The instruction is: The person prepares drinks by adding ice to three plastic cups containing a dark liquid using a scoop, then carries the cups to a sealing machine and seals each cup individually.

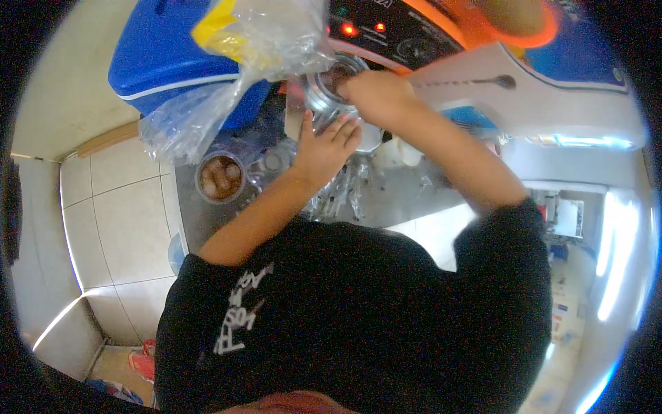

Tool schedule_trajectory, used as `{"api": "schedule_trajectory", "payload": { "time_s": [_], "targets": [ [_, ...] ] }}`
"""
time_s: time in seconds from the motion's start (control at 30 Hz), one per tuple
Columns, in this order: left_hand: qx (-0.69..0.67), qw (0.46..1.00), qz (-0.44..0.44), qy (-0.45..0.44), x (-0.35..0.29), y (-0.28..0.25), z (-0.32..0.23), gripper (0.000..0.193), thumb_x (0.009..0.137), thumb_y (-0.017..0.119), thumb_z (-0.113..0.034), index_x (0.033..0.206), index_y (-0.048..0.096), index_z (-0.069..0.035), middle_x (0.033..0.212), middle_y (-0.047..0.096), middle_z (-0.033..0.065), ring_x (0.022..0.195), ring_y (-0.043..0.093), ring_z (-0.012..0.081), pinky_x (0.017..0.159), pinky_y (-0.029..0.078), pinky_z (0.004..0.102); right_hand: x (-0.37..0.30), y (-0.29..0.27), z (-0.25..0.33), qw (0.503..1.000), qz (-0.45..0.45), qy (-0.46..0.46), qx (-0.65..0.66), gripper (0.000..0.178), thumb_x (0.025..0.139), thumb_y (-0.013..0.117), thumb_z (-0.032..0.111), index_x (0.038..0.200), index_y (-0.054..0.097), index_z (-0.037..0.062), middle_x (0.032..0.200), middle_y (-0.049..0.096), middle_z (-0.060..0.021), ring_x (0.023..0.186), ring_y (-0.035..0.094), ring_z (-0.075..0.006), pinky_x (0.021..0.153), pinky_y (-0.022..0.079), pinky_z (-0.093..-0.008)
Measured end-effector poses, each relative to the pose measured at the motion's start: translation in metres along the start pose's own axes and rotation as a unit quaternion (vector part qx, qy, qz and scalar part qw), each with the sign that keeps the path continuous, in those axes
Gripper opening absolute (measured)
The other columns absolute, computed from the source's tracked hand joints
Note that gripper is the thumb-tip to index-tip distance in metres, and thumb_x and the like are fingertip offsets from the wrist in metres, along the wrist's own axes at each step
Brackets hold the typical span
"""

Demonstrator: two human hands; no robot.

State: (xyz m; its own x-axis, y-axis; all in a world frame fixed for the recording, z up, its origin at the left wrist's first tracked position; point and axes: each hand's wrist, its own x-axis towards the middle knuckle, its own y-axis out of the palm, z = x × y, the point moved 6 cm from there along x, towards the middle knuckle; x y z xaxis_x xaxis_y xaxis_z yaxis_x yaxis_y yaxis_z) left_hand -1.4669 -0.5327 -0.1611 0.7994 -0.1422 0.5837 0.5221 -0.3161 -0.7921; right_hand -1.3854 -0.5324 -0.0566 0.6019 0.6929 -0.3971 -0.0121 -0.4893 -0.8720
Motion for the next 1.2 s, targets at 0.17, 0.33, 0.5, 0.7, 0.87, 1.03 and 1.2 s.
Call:
{"api": "schedule_trajectory", "payload": {
  "time_s": [0.17,0.33,0.5,0.7,0.87,1.03,1.2],
  "targets": [
    [-0.015,1.000,0.006,0.002,0.000,0.001,-0.002,0.035,0.083,0.046,-0.020,0.117,0.054,-0.015,0.127,0.052,0.0009,0.124,0.043,0.0123,0.093,0.025,0.0705,0.000,0.017,0.015,0.996,0.062,0.017,-0.068,0.022,0.076,0.057,0.013,0.096,0.065,0.0120,0.091,0.065,-0.0159,0.087,0.064,-0.0332,0.073,0.052,-0.0441],
    [-0.008,1.000,0.014,0.001,0.003,-0.002,0.001,0.036,0.084,0.046,-0.020,0.118,0.052,-0.015,0.128,0.052,0.0005,0.125,0.042,0.0126,0.093,0.025,0.0699,-0.005,0.005,-0.010,0.999,0.021,0.011,-0.023,0.023,0.079,0.054,0.013,0.100,0.065,0.0132,0.093,0.065,-0.0159,0.088,0.064,-0.0337,0.073,0.052,-0.0446],
    [-0.007,1.000,0.011,0.006,0.002,-0.004,-0.003,0.033,0.085,0.044,-0.021,0.116,0.051,-0.013,0.129,0.051,0.0013,0.126,0.040,0.0154,0.094,0.025,0.0694,-0.011,0.008,-0.021,0.999,-0.024,0.025,-0.010,0.021,0.075,0.055,0.008,0.093,0.064,0.0127,0.081,0.063,-0.0149,0.076,0.062,-0.0339,0.067,0.050,-0.0436],
    [-0.006,1.000,0.011,0.007,0.000,-0.003,0.000,0.034,0.085,0.044,-0.021,0.117,0.051,-0.013,0.128,0.051,0.0013,0.125,0.041,0.0142,0.094,0.025,0.0695,-0.008,0.006,0.003,0.999,-0.012,0.023,-0.032,0.014,0.077,0.054,0.011,0.090,0.061,0.0105,0.083,0.064,-0.0143,0.081,0.063,-0.0325,0.069,0.052,-0.0425],
    [-0.031,0.999,-0.001,-0.010,-0.002,-0.006,0.002,0.033,0.084,0.044,-0.019,0.116,0.052,-0.013,0.127,0.052,0.0020,0.124,0.043,0.0144,0.094,0.027,0.0682,-0.007,0.014,0.018,0.998,0.009,0.015,-0.055,0.017,0.076,0.055,0.012,0.087,0.066,0.0044,0.087,0.066,-0.0182,0.084,0.065,-0.0327,0.069,0.054,-0.0406],
    [-0.003,1.000,0.006,-0.005,-0.003,-0.012,0.002,0.035,0.083,0.046,-0.018,0.117,0.053,-0.015,0.126,0.053,0.0004,0.122,0.046,0.0135,0.094,0.027,0.0672,0.009,0.021,-0.024,0.990,-0.011,-0.025,-0.141,0.016,0.075,0.056,0.009,0.085,0.068,0.0045,0.088,0.066,-0.0178,0.085,0.065,-0.0326,0.069,0.054,-0.0410],
    [-0.009,0.999,0.029,0.018,0.000,-0.009,-0.008,0.036,0.084,0.044,-0.015,0.119,0.052,-0.014,0.129,0.051,0.0007,0.124,0.045,0.0154,0.096,0.024,0.0670,0.021,0.015,-0.029,0.988,-0.058,0.065,-0.128,0.017,0.075,0.055,0.009,0.085,0.068,0.0040,0.089,0.066,-0.0184,0.085,0.065,-0.0332,0.070,0.054,-0.0395]
  ]
}}
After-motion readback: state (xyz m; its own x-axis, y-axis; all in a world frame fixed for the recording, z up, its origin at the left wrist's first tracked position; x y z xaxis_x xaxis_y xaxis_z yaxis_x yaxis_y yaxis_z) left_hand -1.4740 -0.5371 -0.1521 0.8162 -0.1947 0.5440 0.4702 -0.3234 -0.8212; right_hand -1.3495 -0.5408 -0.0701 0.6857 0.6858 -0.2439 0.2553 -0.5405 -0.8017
